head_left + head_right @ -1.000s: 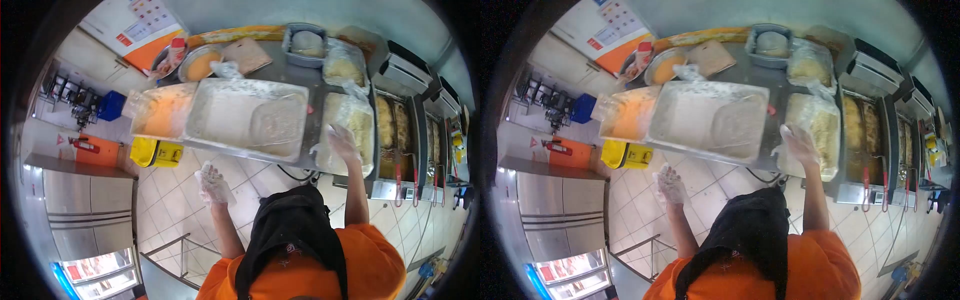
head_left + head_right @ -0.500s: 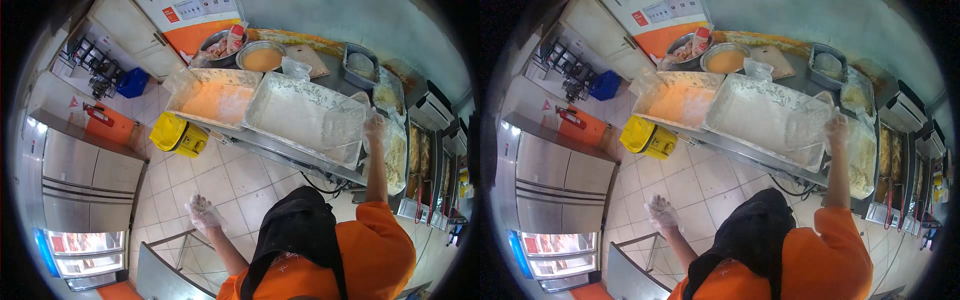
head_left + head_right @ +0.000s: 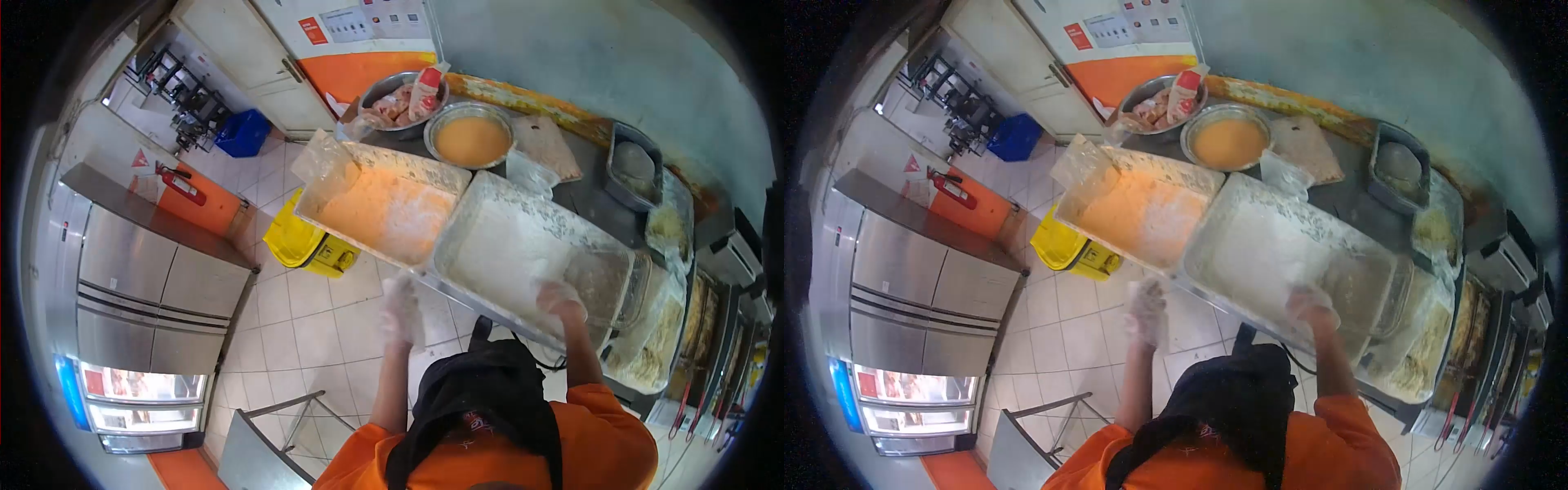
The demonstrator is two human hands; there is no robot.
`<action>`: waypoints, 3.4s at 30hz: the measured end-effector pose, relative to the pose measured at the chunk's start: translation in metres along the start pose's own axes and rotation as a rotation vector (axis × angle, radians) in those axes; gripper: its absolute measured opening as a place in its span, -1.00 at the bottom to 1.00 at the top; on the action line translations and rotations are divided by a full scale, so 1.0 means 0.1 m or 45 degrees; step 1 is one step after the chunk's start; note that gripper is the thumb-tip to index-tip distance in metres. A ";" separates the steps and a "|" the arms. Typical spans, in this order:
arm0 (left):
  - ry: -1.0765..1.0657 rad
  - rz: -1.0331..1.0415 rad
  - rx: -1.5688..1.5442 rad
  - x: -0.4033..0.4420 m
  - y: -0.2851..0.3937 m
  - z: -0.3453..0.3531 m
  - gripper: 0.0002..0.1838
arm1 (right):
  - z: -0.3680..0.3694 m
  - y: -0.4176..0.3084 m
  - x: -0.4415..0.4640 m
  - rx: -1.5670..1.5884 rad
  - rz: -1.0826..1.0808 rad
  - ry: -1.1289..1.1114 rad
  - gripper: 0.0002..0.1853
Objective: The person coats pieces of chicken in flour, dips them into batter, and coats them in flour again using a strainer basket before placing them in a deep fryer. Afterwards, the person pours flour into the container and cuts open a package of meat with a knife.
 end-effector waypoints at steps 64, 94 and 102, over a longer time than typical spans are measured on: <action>-0.332 0.221 0.955 2.01 0.04 2.29 -0.79 | -2.91 -3.73 2.69 -2.533 0.443 1.567 -0.46; -0.049 -0.144 0.659 1.70 -0.11 2.41 -0.74 | -2.82 -3.64 2.93 -2.330 0.567 1.993 -0.57; -0.231 0.170 0.791 2.12 0.33 2.90 -0.72 | -2.94 -3.55 2.77 -2.773 0.335 1.448 -0.60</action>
Point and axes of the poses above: each hand's wrist, its own x-axis towards the middle knuckle, its own z-axis out of the palm, y = z × x, the point moved 7 cm from there along x, towards the middle knuckle, and after that the axes turned 5 degrees about -x, right-handed, at the moved point
